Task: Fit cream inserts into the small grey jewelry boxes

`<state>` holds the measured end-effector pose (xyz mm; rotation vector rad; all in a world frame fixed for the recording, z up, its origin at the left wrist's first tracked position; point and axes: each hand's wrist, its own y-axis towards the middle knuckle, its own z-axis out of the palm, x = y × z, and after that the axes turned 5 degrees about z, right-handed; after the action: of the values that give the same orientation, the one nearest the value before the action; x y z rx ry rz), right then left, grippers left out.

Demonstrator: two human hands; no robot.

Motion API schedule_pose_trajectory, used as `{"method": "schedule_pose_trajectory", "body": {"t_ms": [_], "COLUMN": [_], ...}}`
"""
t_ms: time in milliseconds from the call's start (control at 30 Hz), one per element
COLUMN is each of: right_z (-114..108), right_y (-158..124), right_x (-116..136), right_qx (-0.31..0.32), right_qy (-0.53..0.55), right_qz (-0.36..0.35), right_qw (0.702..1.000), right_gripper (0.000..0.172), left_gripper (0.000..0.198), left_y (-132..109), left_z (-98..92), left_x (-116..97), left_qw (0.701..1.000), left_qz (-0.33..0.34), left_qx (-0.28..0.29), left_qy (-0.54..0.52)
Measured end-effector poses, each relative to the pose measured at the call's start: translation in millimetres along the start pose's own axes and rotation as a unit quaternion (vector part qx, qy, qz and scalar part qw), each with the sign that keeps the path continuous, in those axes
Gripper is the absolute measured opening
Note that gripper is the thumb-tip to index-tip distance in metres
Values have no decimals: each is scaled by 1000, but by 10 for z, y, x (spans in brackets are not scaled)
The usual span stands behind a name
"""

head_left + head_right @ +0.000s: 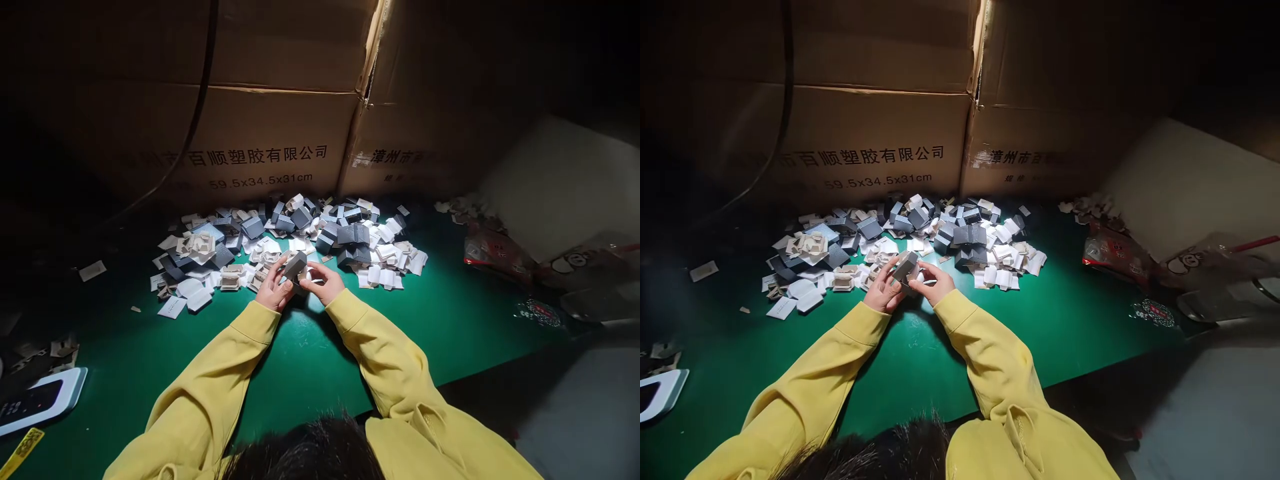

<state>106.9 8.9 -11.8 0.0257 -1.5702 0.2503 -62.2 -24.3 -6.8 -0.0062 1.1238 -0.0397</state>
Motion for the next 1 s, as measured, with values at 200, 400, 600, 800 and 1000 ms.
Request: {"method": "schedule_pose_trajectory", "body": {"t_ms": [200,400,600,800,1000], "right_z": [47,66,-15,-29,50], "right_y": [-22,-87,-92,-95,-143], "right_x": [13,103,164,144,121], "right_qx": [-38,-29,8,0,15], "right_qy": [-43,-43,-76,-236,-442], "right_qz": [-43,-44,-40,-140,-248], "right_qw": [997,998,996,962,862], "right_gripper": [56,55,45,27,32], "left_gripper": [93,83,91,85,77], "left_y": [5,10,-3,-10,17], "left_z": [19,-10,-18,1,-59], "left_x": [10,14,-16,-53,-32], "left_qw": [1000,999,999,997,995], "left_qz": [11,10,-9,-19,-34], "left_qx": [0,-15,-35,-47,-61], "left_qy": [2,-27,-35,-53,-74]}}
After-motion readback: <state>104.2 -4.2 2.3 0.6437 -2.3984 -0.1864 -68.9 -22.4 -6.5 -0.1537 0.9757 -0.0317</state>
